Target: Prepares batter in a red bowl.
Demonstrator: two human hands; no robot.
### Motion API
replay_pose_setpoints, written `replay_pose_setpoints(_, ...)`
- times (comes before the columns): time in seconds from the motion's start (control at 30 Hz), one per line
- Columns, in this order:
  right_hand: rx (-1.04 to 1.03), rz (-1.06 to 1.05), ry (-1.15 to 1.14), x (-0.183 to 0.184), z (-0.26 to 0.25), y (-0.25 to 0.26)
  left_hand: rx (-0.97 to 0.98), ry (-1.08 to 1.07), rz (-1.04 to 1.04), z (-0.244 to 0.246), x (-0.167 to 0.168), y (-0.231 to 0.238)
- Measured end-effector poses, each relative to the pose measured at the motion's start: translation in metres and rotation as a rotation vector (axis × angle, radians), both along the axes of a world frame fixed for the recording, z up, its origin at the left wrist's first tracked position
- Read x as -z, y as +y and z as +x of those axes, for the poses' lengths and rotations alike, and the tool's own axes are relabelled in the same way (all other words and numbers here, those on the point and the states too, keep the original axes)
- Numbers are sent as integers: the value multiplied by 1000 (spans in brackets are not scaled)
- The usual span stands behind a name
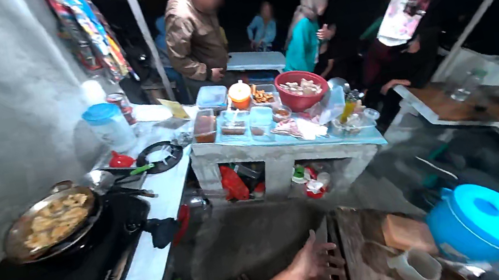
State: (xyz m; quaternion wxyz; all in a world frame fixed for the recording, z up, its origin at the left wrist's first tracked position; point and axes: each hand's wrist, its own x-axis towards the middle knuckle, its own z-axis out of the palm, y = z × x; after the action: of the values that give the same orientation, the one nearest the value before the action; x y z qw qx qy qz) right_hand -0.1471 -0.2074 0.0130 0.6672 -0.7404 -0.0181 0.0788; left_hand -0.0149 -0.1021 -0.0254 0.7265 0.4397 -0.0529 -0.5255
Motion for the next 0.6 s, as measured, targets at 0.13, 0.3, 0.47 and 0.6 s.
replay_pose_setpoints(0.13, -206, 47, 73, 28, 106, 41, -97, -74, -233, 54, -21, 60)
replay_pose_setpoints(0.3, -580, 96, -1, 27, 218, 114, -354, -132, -391, 118, -12, 163)
replay_pose_setpoints(0.47, -740, 37, 69, 25, 306, 183, -572, -126, -376, 157, -19, 248)
replay_pose_setpoints(0.6, -892, -174, -87, 33, 344, 222, -772, -156, -317, 152, -2, 288)
